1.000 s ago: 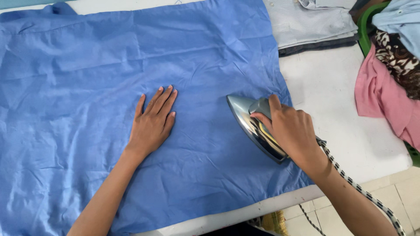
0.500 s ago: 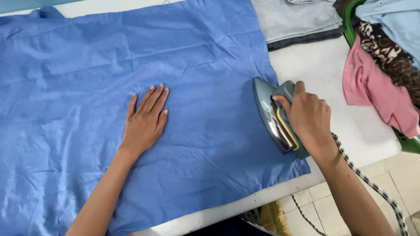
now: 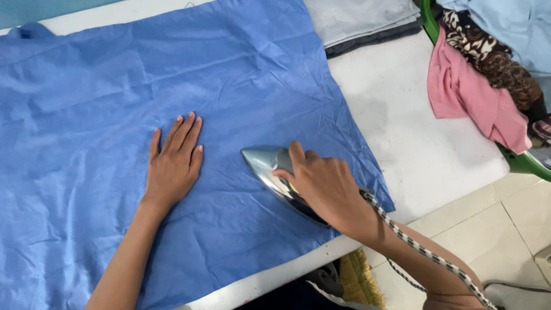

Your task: The person irons a blue shirt with a patterned border on a white table. They smooth the fabric with their hands, use a steam iron on the front, sleeves, and back, and then fold the shirt into a neat rectangle.

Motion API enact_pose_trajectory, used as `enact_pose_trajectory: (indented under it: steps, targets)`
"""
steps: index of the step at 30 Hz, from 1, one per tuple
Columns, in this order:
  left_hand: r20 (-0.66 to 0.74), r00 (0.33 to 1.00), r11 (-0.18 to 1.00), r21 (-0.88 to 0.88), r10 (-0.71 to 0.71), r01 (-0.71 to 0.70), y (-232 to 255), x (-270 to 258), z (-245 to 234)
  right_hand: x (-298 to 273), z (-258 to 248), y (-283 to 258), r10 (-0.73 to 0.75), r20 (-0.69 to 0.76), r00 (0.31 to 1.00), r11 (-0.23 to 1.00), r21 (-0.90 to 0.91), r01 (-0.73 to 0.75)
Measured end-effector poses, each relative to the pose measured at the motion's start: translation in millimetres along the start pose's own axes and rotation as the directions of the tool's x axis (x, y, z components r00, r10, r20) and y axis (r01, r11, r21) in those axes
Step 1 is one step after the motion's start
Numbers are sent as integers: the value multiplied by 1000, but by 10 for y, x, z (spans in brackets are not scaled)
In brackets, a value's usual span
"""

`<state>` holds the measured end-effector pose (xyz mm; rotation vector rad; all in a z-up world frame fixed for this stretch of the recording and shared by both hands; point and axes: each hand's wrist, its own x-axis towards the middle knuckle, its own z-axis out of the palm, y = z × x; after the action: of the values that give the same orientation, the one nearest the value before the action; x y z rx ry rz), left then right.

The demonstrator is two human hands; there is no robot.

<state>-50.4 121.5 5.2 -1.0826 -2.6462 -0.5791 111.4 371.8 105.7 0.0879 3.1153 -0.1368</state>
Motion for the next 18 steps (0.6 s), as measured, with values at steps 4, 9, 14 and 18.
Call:
enact_pose_trajectory:
  steps: [4,9,14,18]
  targets:
    - [10,1000,1000,2,-4,4,4,5,-8,-27,90,-42,3,-35,999,999,-47,-5]
    - [16,1000,1000,-15,-12,13,20,6,-40,-45,147,172,120,-93,988,989,-77,-128]
    - [20,1000,1000,-11,-14,14,11,14,-40,-96,40,445,331,-54,942,929,-154,-336]
    - [21,1000,1000,-11,-14,14,9,9,-35,-83,27,556,383,-150,911,904,-144,-404]
